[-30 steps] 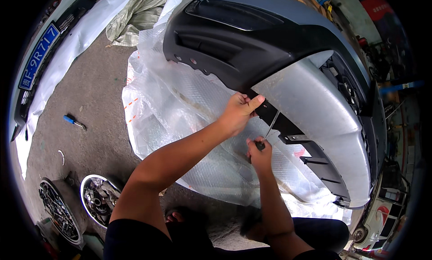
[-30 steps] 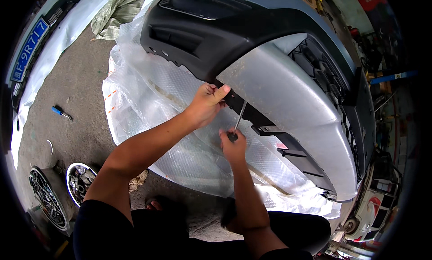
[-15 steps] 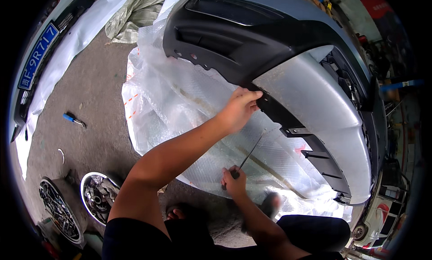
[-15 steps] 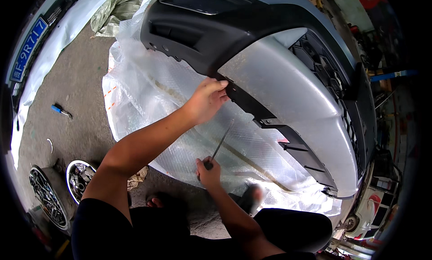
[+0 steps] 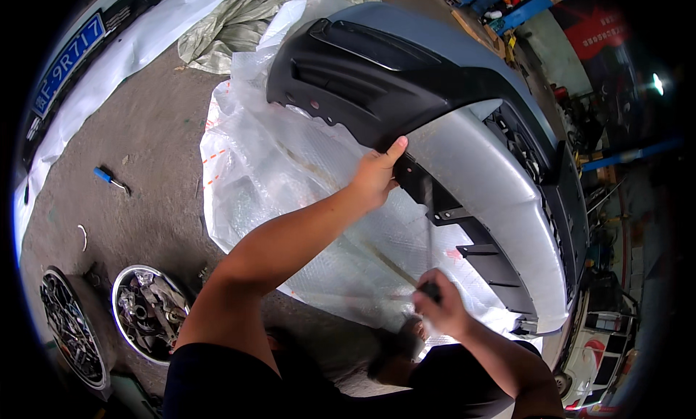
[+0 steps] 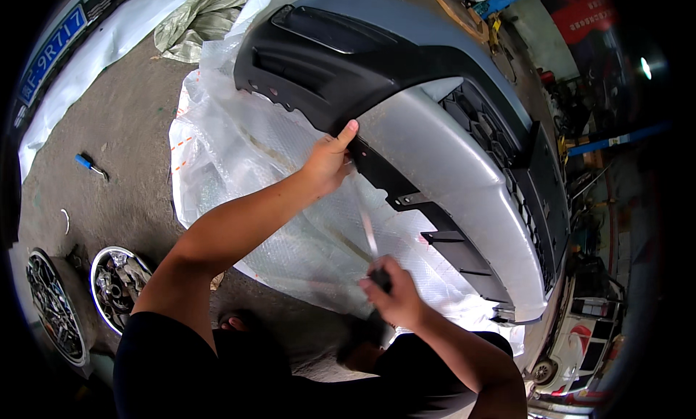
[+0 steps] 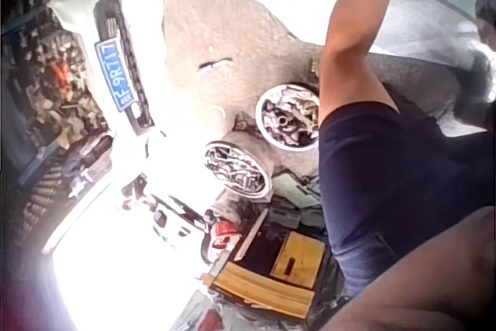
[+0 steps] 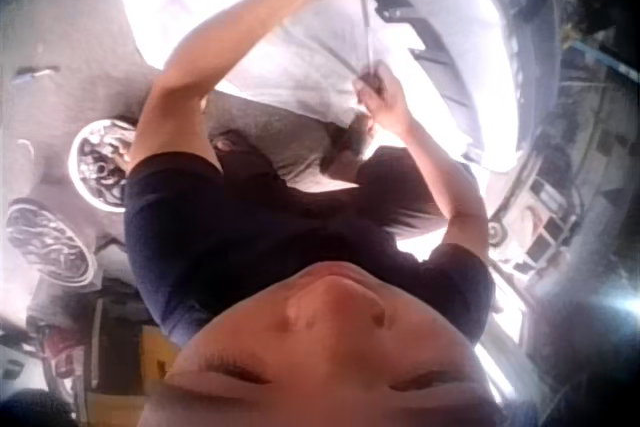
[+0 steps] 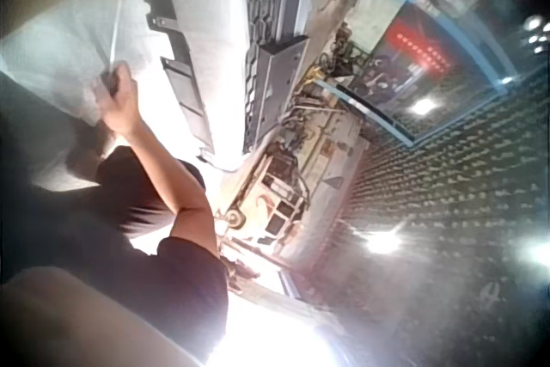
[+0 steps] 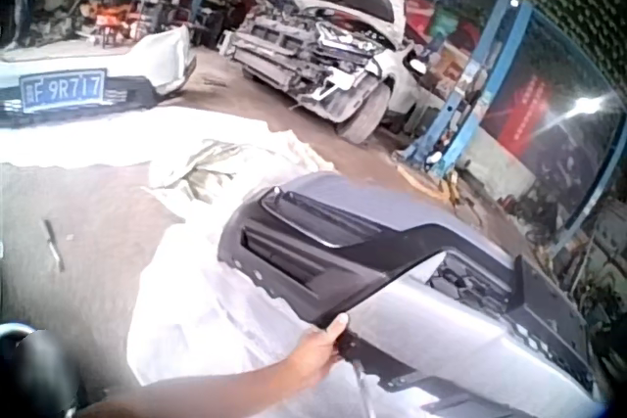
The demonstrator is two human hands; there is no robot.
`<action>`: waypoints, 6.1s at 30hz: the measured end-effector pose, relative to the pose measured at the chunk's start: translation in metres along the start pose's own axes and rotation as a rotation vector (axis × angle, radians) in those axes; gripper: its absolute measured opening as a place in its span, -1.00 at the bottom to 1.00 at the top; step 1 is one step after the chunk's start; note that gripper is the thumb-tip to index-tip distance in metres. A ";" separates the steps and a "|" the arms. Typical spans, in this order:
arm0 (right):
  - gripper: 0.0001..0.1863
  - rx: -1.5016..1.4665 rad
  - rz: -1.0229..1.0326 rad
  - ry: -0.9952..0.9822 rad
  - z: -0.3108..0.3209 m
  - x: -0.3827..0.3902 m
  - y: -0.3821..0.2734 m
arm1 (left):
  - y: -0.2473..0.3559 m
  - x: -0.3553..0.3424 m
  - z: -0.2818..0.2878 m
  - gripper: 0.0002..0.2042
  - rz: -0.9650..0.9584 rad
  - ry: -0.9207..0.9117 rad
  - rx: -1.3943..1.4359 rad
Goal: The person removes a car bumper from a vehicle and places it on a protective sheet on the floor. They then use a screwdriver to attach a lower trim piece to the bumper, aligning it and securing it with screws.
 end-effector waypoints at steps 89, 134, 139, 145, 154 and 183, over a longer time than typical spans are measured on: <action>-0.60 -0.029 -0.345 0.320 0.106 0.022 -0.122 | -0.011 -0.020 0.034 -0.63 0.063 -0.241 -0.084; -0.60 -0.340 -0.009 0.421 0.102 0.073 -0.160 | -0.002 -0.015 0.036 -0.55 -0.058 -0.089 -0.209; -0.60 -0.369 0.303 0.523 0.133 0.110 -0.146 | -0.014 -0.006 0.025 -0.47 0.067 -0.269 -0.043; -0.61 -0.313 -0.011 0.511 0.163 0.117 -0.101 | -0.046 -0.006 0.035 -0.28 0.201 -0.347 -0.032; -0.64 -0.243 -0.055 0.683 0.196 0.159 -0.053 | -0.102 0.026 0.003 -0.08 0.393 -0.314 -0.056; -0.59 -0.711 0.345 0.818 0.228 0.198 -0.005 | -0.133 0.082 0.002 -0.02 0.480 -0.165 -0.303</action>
Point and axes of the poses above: each hand's wrist, its own x-axis away from the middle knuckle, its own z-axis out of the back of the hand, y = z × x, the point moved 4 cm from there along -x, towards the middle knuckle, and after that the axes turned 12 degrees about -z, right-handed, at the moved point
